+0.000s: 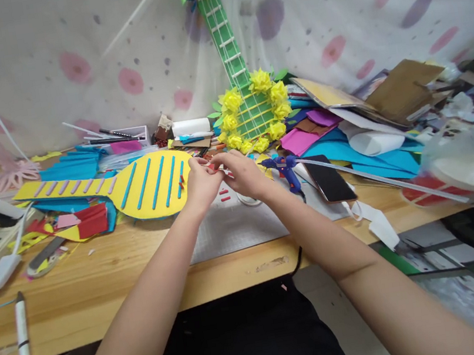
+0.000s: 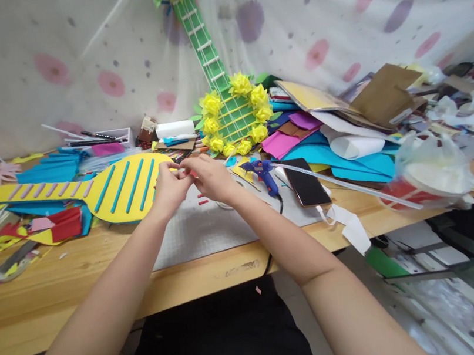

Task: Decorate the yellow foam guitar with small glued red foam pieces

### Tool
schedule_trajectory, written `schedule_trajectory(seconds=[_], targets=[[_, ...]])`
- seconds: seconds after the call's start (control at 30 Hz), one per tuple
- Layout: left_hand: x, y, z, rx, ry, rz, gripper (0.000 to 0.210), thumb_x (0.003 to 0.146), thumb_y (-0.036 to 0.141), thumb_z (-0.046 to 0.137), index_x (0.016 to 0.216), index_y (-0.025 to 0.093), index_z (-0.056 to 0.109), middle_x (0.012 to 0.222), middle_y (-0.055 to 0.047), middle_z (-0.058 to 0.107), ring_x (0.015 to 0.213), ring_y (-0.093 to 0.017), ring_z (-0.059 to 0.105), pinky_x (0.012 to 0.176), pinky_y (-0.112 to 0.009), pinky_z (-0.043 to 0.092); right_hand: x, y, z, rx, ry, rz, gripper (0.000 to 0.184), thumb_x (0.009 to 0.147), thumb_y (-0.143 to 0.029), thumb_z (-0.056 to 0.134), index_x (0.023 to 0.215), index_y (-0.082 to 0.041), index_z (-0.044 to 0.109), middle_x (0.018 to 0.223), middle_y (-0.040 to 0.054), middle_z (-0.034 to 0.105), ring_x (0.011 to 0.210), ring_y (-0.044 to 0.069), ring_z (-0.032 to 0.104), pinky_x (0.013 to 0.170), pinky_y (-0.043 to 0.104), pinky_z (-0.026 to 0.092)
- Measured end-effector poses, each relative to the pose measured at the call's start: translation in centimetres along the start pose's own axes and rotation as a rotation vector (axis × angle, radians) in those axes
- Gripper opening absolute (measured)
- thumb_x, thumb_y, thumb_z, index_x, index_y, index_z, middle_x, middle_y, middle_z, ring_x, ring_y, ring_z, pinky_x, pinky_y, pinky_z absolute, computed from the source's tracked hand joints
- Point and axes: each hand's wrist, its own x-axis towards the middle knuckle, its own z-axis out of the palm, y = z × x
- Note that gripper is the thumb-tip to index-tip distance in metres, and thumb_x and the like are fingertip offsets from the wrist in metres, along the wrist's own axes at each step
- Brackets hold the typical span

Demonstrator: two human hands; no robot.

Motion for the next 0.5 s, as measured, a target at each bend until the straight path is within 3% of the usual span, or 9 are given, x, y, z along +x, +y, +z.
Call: schedule_trajectory(seconds=[0.17, 0.27, 0.33, 0.4, 0.5], targets=[[0.6, 0.2, -0.9, 0.135, -0.034, -0.011, 0.035, 0.064, 0.019, 0.065, 0.085, 0.021, 0.037, 0.058, 0.004, 0.054, 0.058, -0.016, 0.055, 0.054, -0.025, 0.035, 1.3, 0.3, 1.3, -0.058, -0.035, -0.08, 0.029, 0.073, -0.005, 0.046, 0.097, -0.018, 0.056, 0.093, 0.0068, 0.063, 0.085, 0.019, 0.05, 0.076, 0.031, 0.04], [1.1, 0.3, -1.8, 0.096, -0.119, 0.056, 0.036, 0.064, 0.021, 0.066, 0.089, 0.021, 0.04, 0.057, 0.005, 0.052, 0.054, -0.014, 0.053, 0.054, -0.024, 0.036, 1.5, 0.7, 1.9, 0.019, 0.024, 0.015, 0.021, 0.072, -0.008, 0.049, 0.088, -0.018, 0.058, 0.088, 0.006, 0.063, 0.082, 0.018, 0.052, 0.075, 0.03, 0.041], [2.0, 0.2, -3.2, 0.032, -0.108, 0.127, 0.038, 0.064, 0.023, 0.067, 0.092, 0.021, 0.042, 0.059, 0.006, 0.052, 0.054, -0.012, 0.053, 0.055, -0.023, 0.038, 1.8, 1.3, 2.7, 0.167, 0.069, 0.144, 0.011, 0.073, -0.013, 0.054, 0.081, -0.018, 0.058, 0.081, 0.0038, 0.063, 0.075, 0.016, 0.054, 0.072, 0.029, 0.043], [3.3, -0.4, -5.5, 0.005, 0.048, 0.195, 0.032, 0.069, 0.024, 0.063, 0.094, 0.021, 0.043, 0.067, 0.005, 0.053, 0.059, -0.01, 0.054, 0.059, -0.021, 0.04, 2.4, 2.0, 3.7, 0.393, 0.108, 0.291, 0.005, 0.072, -0.021, 0.059, 0.076, -0.019, 0.058, 0.075, 0.0013, 0.062, 0.069, 0.013, 0.055, 0.07, 0.028, 0.045], [5.3, -2.7, -9.9, 0.083, 0.379, 0.235, 0.023, 0.074, 0.019, 0.056, 0.094, 0.02, 0.043, 0.075, 0.003, 0.052, 0.065, -0.009, 0.053, 0.062, -0.02, 0.041, 3.8, 3.0, 5.4, 0.715, 0.133, 0.421, 0.012, 0.066, -0.027, 0.065, 0.072, -0.019, 0.059, 0.076, 0.0001, 0.064, 0.072, 0.013, 0.059, 0.074, 0.028, 0.048]])
